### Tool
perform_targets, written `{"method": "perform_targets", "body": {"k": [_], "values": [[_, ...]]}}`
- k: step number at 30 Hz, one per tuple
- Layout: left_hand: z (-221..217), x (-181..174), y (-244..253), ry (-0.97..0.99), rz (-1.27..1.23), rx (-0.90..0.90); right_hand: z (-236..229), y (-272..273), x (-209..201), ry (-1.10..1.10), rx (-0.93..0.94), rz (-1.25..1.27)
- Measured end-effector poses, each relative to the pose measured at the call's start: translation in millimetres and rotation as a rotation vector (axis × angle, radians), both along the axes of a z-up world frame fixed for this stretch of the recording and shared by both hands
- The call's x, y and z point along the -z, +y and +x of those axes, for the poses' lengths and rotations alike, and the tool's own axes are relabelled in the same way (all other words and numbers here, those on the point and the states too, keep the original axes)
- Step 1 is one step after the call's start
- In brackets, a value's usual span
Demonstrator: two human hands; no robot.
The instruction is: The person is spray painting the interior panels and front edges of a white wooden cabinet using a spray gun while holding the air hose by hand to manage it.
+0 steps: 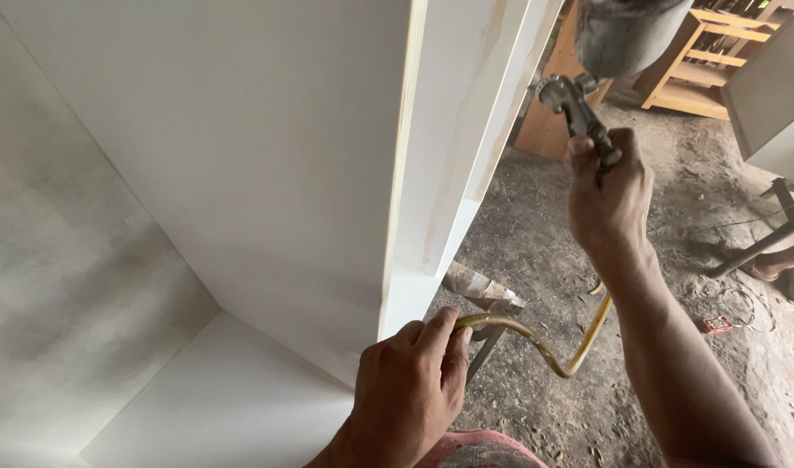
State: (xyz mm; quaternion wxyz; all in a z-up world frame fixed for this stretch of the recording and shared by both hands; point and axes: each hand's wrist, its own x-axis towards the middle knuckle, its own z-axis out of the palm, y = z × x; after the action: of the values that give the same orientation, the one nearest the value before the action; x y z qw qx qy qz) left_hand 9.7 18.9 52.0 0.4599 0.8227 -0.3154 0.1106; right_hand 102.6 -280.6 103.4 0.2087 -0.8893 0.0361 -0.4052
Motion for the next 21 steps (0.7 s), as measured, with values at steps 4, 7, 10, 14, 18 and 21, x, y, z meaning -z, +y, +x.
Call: {"method": "perform_targets", "body": {"k": [4,7,10,14,18,21], "values": [[-1,-8,3,-0.058,-0.021,-0.002,6,-2,-22,-0.084,0.008,-0.058],[-2,-12,3,-0.075,-0.048,0.003,9,-6,-39,-0.134,0.018,-0.036],[-3,-13,2,-0.044,-0.048,0.032,13,-11,-56,-0.177,-0.009,0.007],[-2,-11,1,-0.079,-0.069,0.026,23,-19,-77,-0.323,-0.116,-0.040],[-3,-8,-1,-0.196,-0.116,-0.020,30,-19,-80,-0.366,-0.183,-0.077],[-2,-9,-3,-0.098,-0.078,0.026,34,-15,-76,-0.257,-0.143,-0.004]]}}
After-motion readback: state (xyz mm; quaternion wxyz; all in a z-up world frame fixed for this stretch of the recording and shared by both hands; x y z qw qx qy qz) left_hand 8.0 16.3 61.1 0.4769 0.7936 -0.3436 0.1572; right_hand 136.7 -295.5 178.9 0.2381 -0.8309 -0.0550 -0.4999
